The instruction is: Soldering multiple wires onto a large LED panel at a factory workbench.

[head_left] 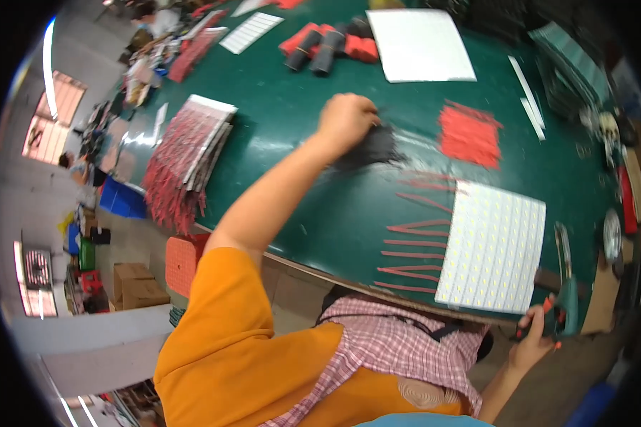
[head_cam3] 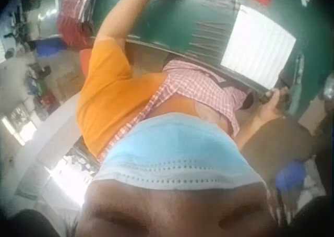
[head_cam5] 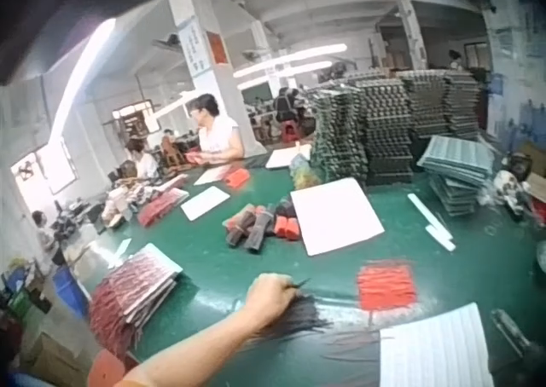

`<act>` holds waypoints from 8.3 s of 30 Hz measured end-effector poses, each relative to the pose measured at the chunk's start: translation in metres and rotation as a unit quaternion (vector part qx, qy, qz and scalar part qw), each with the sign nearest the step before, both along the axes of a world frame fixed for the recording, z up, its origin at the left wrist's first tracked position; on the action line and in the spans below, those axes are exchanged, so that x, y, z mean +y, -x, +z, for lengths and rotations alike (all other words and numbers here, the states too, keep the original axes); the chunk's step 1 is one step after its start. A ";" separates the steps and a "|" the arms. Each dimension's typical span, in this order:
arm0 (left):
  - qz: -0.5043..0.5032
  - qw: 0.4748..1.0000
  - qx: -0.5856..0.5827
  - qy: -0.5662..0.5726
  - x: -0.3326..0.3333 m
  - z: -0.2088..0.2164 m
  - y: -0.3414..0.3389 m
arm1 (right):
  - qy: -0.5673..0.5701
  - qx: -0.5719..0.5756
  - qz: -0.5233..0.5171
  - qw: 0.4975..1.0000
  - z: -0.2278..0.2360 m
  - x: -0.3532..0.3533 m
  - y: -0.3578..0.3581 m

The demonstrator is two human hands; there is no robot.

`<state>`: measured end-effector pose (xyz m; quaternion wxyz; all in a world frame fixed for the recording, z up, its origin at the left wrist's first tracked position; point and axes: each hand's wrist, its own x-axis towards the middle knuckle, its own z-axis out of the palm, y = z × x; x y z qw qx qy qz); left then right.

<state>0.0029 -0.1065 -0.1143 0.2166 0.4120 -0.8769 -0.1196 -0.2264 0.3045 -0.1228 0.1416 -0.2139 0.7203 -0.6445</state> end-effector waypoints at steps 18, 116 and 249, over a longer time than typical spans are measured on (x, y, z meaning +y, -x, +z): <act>0.020 0.993 -0.074 -0.085 -0.003 0.017 0.014 | 0.009 -0.030 -0.003 1.000 -0.015 0.001 -0.004; -0.280 0.953 0.016 0.116 0.263 -0.017 0.022 | -0.175 -0.118 0.313 0.926 0.005 0.092 -0.072; -0.232 0.969 0.015 0.078 0.205 -0.019 0.047 | -0.160 -0.205 0.269 0.927 0.010 0.023 -0.060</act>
